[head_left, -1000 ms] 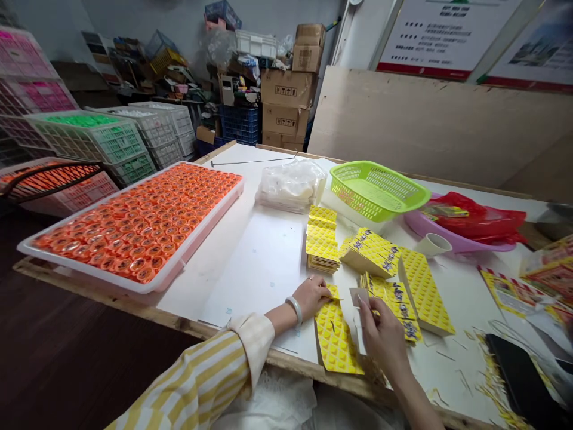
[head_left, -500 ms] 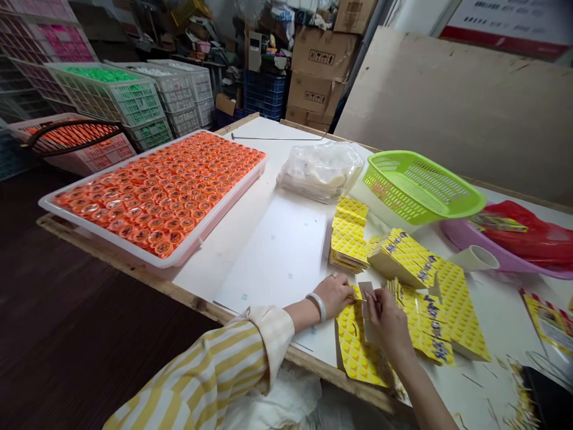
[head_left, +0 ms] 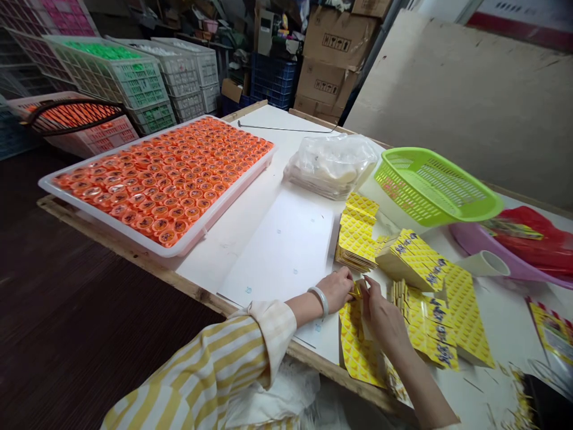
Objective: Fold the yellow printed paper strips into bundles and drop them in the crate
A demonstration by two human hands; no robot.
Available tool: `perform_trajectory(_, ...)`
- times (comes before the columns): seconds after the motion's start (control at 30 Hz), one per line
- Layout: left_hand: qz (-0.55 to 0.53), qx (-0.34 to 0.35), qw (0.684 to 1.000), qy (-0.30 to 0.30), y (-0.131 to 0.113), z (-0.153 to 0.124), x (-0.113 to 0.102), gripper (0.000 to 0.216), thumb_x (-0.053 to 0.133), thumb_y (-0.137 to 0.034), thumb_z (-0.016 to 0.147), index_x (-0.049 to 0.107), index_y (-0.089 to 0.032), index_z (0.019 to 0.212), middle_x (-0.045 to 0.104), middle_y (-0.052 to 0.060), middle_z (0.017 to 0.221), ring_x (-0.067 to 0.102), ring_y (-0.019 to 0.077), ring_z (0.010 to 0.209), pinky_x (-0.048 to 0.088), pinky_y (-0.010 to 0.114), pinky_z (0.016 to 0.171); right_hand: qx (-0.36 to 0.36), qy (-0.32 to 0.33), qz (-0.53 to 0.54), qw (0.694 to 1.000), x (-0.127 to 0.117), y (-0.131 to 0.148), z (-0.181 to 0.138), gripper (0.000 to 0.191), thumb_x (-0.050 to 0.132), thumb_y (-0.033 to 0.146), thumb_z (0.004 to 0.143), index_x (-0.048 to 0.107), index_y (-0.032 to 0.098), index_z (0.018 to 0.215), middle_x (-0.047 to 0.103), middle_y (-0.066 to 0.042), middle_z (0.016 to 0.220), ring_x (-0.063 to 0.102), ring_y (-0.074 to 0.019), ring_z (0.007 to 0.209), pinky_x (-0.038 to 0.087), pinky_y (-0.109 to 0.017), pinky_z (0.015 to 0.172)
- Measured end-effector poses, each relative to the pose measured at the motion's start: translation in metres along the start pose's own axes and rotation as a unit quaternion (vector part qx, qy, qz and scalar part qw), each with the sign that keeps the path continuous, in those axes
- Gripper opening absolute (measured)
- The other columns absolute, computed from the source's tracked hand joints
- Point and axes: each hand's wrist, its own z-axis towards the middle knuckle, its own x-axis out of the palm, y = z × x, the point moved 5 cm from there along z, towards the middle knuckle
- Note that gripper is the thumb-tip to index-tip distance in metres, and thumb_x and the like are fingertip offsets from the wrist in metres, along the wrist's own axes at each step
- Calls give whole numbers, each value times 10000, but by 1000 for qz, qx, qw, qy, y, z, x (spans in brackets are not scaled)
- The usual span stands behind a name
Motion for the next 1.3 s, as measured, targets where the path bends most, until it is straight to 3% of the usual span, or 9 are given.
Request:
perform_trajectory(0.2,-1,14,1000,0,-6,-1,-1,127,616,-180,776,679,-126,872,539,113,1071,557,224,930,476,352,859,12,-6,27,1000,-3,0,5,461,254,401,924,446,125,1239,650,-88,657,534,-203,464,239,-267,463)
perform_trajectory(0.3,2,25,1000,-4,-9,-1,-3,153,614,-231,774,691,-111,827,546,132,1064,555,246,935,467,375,879,36,-62,123,990,-8,0,-3,496,317,419,891,445,107,1255,636,-86,701,530,-189,500,323,-282,489)
perform_trajectory(0.43,3,38,999,-10,-9,-3,-2,163,637,-253,748,695,-110,802,556,128,1045,555,251,941,461,368,890,167,-187,313,916,-11,-8,-31,533,454,449,856,431,115,1270,534,2,629,455,-142,491,351,-266,504)
perform_trajectory(0.53,1,41,999,-23,-9,-6,-1,173,616,-254,763,690,-114,835,546,124,1052,548,240,958,457,356,897,228,-154,439,855,-1,-9,-48,576,512,488,827,413,132,1270,360,94,507,304,-116,414,259,-246,428)
perform_trajectory(0.6,-2,38,999,-37,-11,-10,-2,192,603,-247,768,681,-111,880,530,130,1072,533,241,983,449,358,909,240,-127,475,837,4,-7,-53,590,517,499,821,401,140,1274,318,111,483,268,-116,401,240,-246,417)
perform_trajectory(0.77,-9,44,997,-66,-18,-20,-8,257,614,-223,724,645,-138,965,497,124,1125,452,265,1091,396,398,978,239,-140,456,846,0,-4,-55,574,471,497,841,396,142,1286,515,38,588,432,-153,465,359,-278,505)
perform_trajectory(0.9,-17,28,996,-87,-16,-21,-11,367,618,-208,699,594,-132,1058,485,119,1119,453,254,1081,402,397,985,228,-145,434,859,-2,-1,-54,523,440,469,863,414,134,1264,495,45,560,440,-155,463,362,-280,515)
perform_trajectory(1.07,-18,4,995,-101,-12,-17,-9,194,628,-217,696,636,-158,881,491,97,1051,477,249,1032,430,405,955,228,-153,432,859,0,0,-55,482,428,418,878,412,138,1270,451,73,507,413,-146,427,352,-274,501)
perform_trajectory(1.3,-24,-10,994,-111,-15,-15,-11,99,635,-166,701,647,-160,799,513,83,1013,501,226,1001,438,382,935,223,-153,433,860,-1,2,-54,460,411,400,885,401,147,1270,521,39,561,503,-174,496,396,-292,557)
